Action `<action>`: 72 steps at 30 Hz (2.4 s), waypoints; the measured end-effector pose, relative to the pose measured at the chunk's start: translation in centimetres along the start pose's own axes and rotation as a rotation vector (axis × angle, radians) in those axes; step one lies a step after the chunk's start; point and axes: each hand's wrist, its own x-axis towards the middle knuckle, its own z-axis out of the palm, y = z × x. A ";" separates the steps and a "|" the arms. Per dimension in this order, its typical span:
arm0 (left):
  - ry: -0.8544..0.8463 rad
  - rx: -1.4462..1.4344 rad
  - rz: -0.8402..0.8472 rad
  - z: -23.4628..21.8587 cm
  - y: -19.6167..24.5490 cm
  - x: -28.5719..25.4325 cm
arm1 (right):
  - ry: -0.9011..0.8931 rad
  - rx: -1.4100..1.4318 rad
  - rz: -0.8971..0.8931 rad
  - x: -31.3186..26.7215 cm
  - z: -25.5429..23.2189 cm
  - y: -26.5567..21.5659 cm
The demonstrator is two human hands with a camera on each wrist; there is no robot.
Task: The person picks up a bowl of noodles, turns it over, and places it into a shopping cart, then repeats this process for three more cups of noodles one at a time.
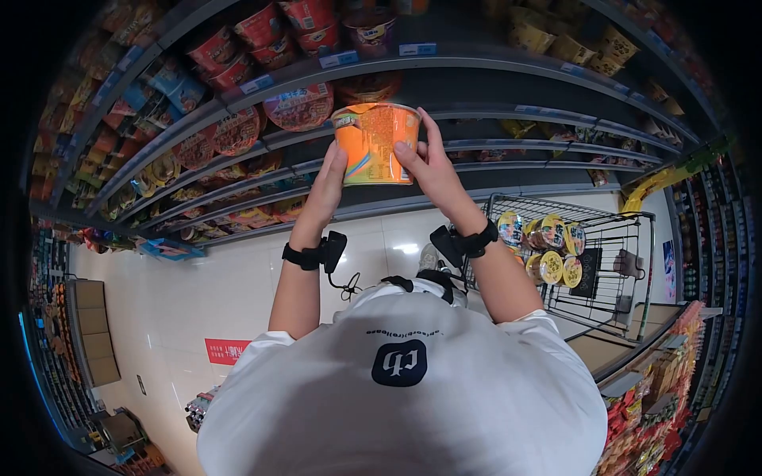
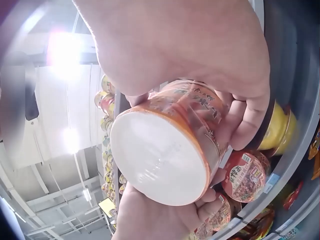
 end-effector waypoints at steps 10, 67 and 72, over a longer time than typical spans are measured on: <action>0.058 -0.208 0.031 -0.5 -1.9 -0.1 | 0.048 0.014 -0.191 0.5 1.0 0.7; 0.102 -0.489 -0.096 0.3 -4.1 -4.0 | -0.146 0.339 0.031 -3.4 2.4 3.7; 0.040 -0.436 -0.215 1.1 -5.9 -3.3 | -0.066 0.318 0.103 -4.6 2.0 3.8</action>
